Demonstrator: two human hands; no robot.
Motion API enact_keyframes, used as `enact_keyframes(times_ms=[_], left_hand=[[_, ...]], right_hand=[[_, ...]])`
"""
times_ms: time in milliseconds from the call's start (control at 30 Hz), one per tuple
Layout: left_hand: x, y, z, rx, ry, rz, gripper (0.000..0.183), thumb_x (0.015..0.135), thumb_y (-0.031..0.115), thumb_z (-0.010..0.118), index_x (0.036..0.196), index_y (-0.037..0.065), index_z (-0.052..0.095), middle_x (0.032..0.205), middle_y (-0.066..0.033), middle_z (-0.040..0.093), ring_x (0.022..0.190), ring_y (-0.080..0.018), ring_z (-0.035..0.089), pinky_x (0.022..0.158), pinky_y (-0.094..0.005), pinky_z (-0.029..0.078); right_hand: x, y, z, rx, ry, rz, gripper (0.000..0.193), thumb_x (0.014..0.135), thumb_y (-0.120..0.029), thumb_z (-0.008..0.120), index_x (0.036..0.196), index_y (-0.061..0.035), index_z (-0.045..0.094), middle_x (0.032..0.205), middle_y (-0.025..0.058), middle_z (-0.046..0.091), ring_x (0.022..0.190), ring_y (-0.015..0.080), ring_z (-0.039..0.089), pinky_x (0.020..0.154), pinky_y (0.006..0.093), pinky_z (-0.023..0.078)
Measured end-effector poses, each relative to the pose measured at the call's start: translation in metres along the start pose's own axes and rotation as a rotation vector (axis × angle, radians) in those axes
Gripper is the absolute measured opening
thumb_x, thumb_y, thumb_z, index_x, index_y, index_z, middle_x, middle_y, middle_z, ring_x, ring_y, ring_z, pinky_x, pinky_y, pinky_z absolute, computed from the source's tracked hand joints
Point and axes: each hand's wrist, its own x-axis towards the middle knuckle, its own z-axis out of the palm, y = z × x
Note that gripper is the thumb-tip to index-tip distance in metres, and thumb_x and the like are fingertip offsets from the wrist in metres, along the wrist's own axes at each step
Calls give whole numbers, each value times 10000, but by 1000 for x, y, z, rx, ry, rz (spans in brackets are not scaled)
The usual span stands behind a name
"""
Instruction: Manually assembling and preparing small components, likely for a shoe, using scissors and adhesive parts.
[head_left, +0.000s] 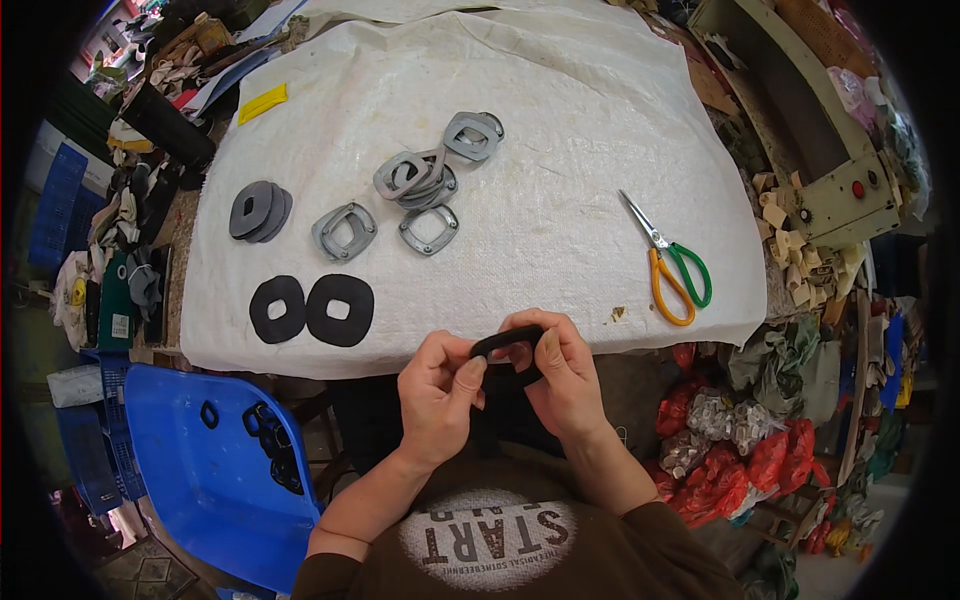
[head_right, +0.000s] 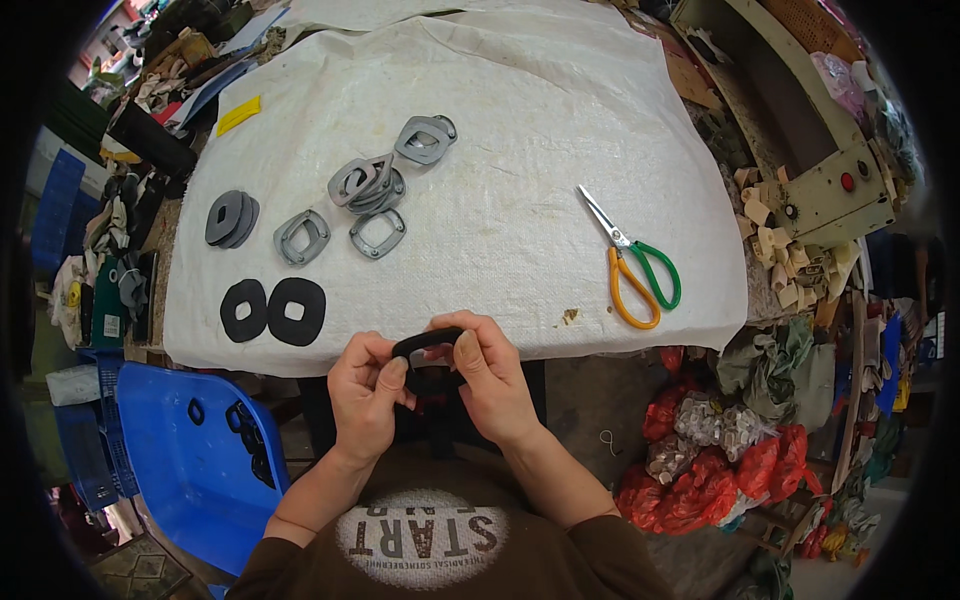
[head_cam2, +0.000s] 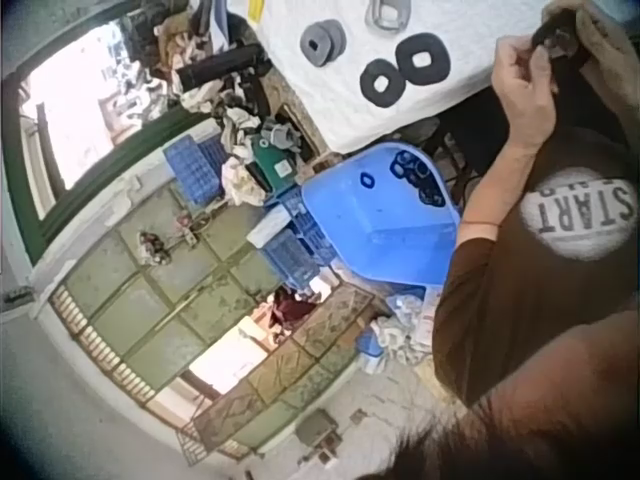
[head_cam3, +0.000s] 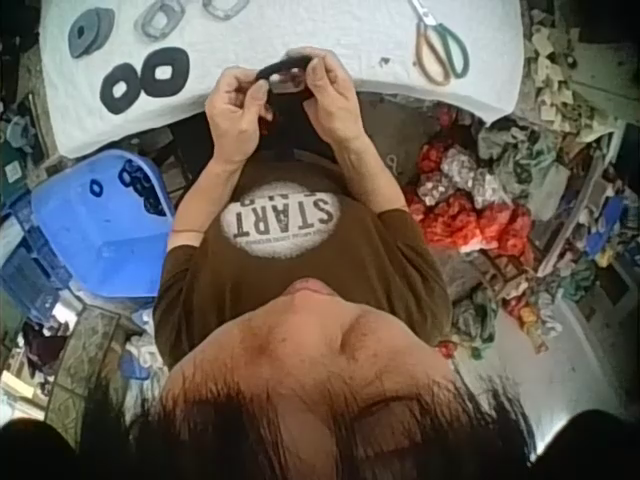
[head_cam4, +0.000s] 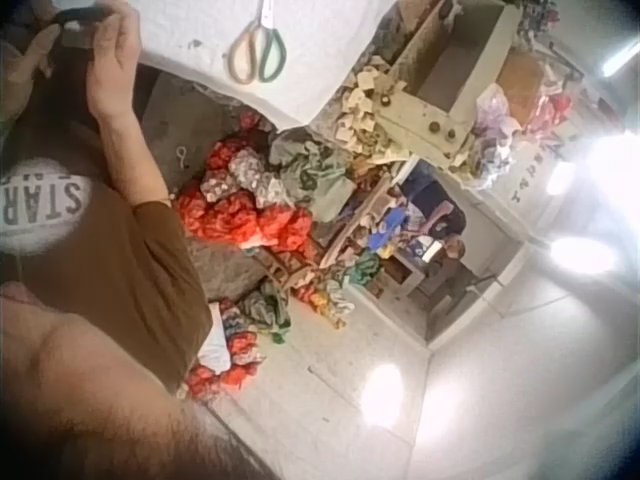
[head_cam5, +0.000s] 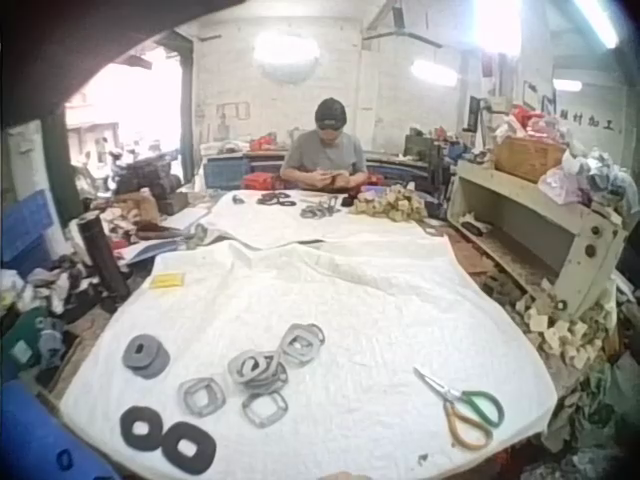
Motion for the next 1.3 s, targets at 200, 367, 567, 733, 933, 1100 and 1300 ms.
enact_keyframes(times_ms=[200,367,567,733,933,1100,1300], left_hand=[[-3,-5,6,19,63,10,157,853,90,568,977,-1,539,709,-1,508,568,-50,476,478,-173,394],[2,-9,-3,367,-58,273,123,817,82,613,906,-2,619,692,-21,496,557,-60,470,453,-191,358],[4,-8,-11,237,22,201,136,827,86,605,898,-29,597,725,-26,494,571,-64,482,477,-170,416],[2,-6,-5,214,-36,171,111,833,84,597,894,-8,608,700,-14,489,534,-56,457,457,-184,354],[3,-13,-4,275,-60,235,108,828,84,601,883,-7,615,693,-22,490,542,-67,465,468,-190,362],[16,-11,-17,265,-21,476,61,788,26,621,842,0,616,778,-77,575,653,-135,539,567,-213,423],[17,-7,-21,424,-109,637,147,711,-82,607,820,14,630,834,-98,599,688,-179,555,595,-250,443]], right_hand=[[-2,4,-18,-277,-53,-119,240,937,-225,422,924,7,482,798,73,542,722,96,470,681,220,375],[-3,4,-23,-504,-88,-129,279,934,-254,429,906,12,507,832,77,540,717,93,451,679,212,360],[5,4,-17,-291,-109,-329,300,934,-240,425,1082,12,493,1020,111,531,889,154,496,801,277,391],[2,-3,-25,-638,-236,-337,209,904,-160,479,1018,15,493,916,107,553,819,159,513,738,274,415],[-5,2,-28,-558,-224,-177,240,927,-211,438,1017,6,483,931,104,550,819,155,512,726,273,416],[9,-1,-31,-296,-103,-302,277,932,-207,395,1113,-10,469,1021,77,551,915,135,495,793,257,398],[1,-2,-30,-145,-162,158,379,932,-323,398,1143,-12,446,1029,105,535,874,141,500,742,280,420]])
